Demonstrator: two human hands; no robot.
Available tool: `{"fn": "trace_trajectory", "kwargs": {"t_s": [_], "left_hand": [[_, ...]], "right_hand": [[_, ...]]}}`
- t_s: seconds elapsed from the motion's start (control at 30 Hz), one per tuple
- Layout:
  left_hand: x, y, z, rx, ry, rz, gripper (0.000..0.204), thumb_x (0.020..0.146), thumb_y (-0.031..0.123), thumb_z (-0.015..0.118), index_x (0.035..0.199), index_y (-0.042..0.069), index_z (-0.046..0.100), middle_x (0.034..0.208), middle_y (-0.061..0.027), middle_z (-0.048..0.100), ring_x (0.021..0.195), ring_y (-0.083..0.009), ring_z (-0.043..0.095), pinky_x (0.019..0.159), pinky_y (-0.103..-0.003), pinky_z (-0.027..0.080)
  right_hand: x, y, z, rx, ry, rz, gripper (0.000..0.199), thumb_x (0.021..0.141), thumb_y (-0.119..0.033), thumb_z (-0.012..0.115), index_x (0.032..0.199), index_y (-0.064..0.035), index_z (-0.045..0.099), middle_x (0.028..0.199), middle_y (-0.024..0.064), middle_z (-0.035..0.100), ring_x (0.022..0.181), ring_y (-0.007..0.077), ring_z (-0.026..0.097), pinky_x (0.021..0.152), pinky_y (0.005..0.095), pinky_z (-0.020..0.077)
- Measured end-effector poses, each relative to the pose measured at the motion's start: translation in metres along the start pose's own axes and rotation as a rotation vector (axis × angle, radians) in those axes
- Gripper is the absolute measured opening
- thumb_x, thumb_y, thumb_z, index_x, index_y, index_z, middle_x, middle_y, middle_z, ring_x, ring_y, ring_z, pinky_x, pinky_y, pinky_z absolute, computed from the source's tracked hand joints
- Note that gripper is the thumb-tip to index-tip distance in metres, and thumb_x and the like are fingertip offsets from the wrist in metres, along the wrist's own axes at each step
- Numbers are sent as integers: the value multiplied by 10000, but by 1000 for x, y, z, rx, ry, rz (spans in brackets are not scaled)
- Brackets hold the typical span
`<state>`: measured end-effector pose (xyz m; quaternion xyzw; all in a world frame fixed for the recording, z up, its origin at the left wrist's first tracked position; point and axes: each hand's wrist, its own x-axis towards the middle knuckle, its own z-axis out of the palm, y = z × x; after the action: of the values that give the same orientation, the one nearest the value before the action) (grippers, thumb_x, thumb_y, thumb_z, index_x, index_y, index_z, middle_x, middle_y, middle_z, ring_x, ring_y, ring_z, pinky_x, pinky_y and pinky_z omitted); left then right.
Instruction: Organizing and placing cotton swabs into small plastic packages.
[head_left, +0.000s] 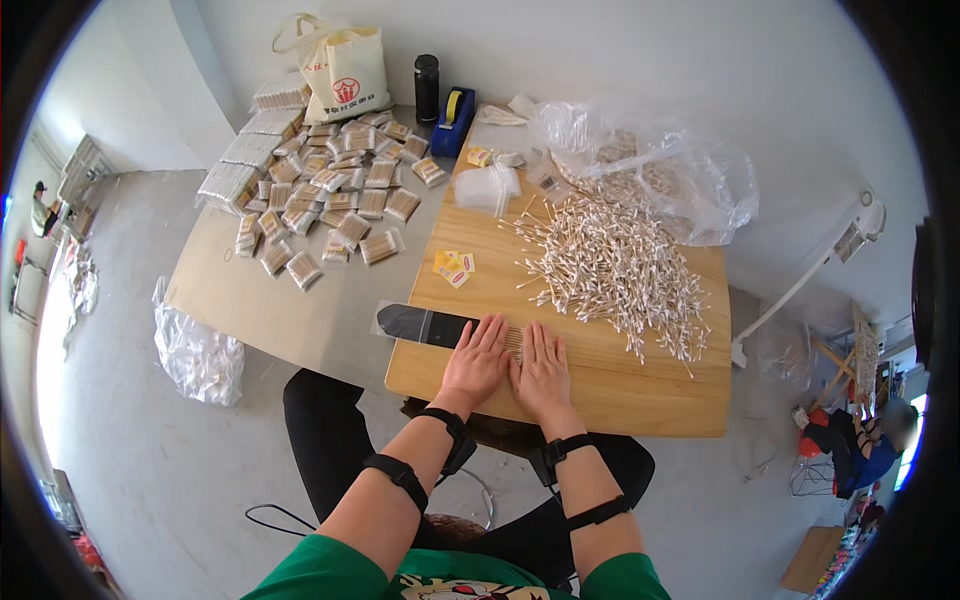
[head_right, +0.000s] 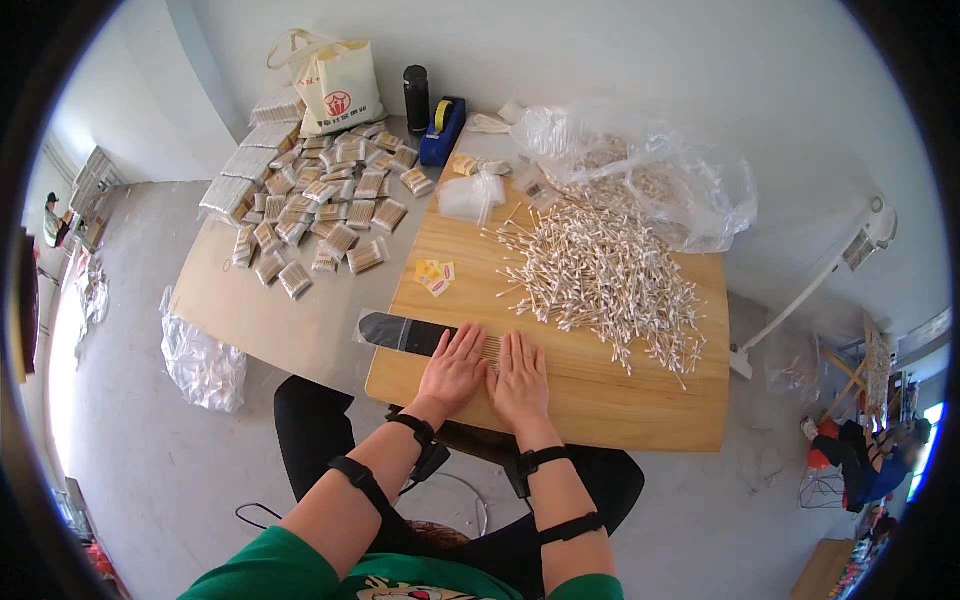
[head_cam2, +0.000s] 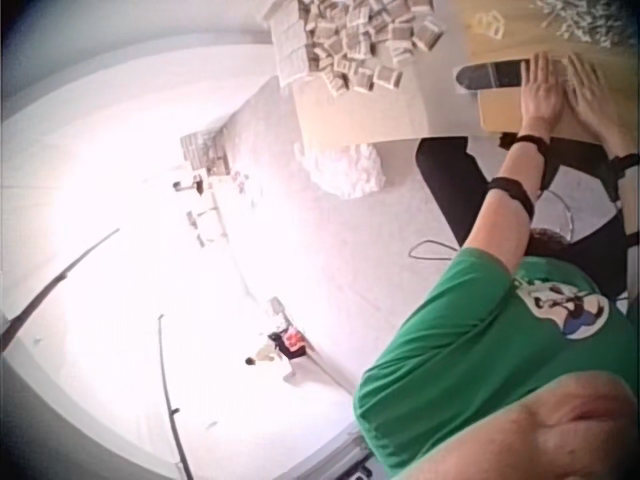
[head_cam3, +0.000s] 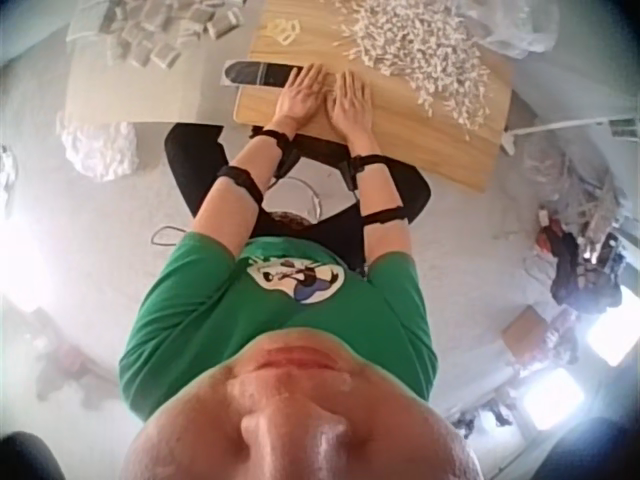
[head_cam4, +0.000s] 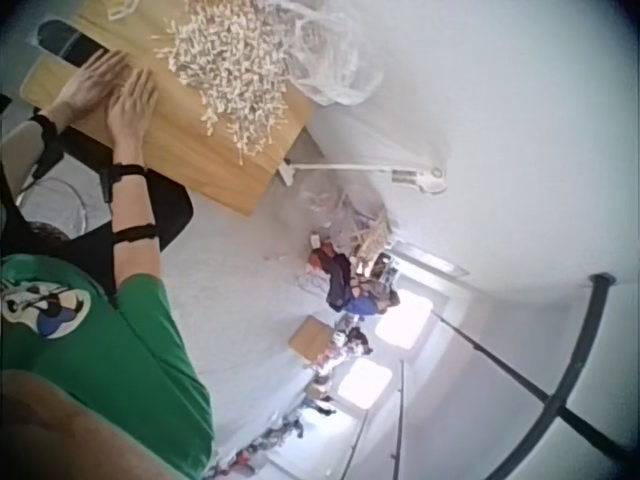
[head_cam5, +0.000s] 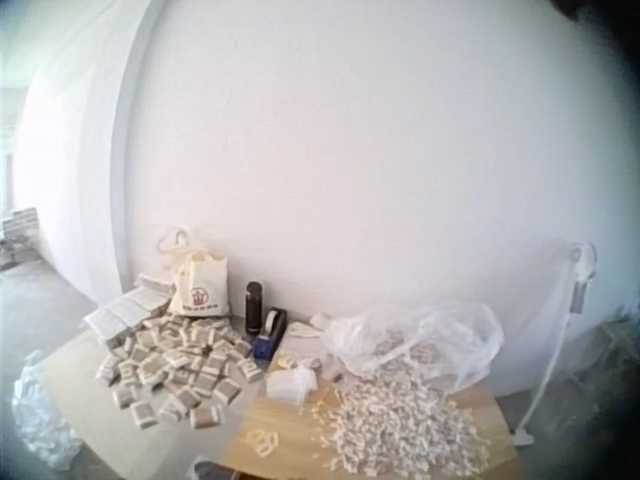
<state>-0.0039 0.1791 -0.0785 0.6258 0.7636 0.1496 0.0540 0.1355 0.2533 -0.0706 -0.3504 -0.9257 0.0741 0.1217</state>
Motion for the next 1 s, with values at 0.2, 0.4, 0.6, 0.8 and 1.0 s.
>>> {"fn": "trace_trajectory", "kwargs": {"t_s": [0.2,0.4,0.6,0.8,1.0], "left_hand": [[0,0,-3,-56,-3,-14,547,1004,344,409,1474,65,391,1568,-84,330,1465,-229,270,1203,-434,174],[-1,-2,0,-18,29,7,536,995,337,428,1463,74,413,1561,-88,342,1454,-240,294,1198,-442,190],[1,0,1,-36,19,-3,533,995,328,430,1462,73,412,1561,-94,340,1456,-241,291,1198,-441,192],[2,1,-1,-46,43,7,530,993,324,431,1457,68,419,1556,-93,350,1457,-236,290,1196,-440,195],[2,-1,-2,-32,53,5,524,991,322,435,1467,103,419,1560,-91,343,1451,-251,300,1196,-451,193]], "right_hand": [[1,-8,-1,36,26,31,623,959,-326,486,1461,23,367,1520,199,377,1432,324,324,1182,538,184],[1,-14,5,-30,1,29,581,953,-298,471,1459,-18,411,1517,165,400,1446,304,306,1190,545,143],[2,-13,2,-17,-12,46,560,968,-288,446,1461,-25,412,1531,144,387,1454,285,295,1194,536,134],[1,-12,6,10,-14,94,552,980,-292,433,1467,-31,405,1534,129,387,1456,273,294,1197,526,135],[4,-14,6,-20,-19,72,555,980,-286,430,1475,-36,394,1540,129,378,1456,271,294,1198,526,131]]}}
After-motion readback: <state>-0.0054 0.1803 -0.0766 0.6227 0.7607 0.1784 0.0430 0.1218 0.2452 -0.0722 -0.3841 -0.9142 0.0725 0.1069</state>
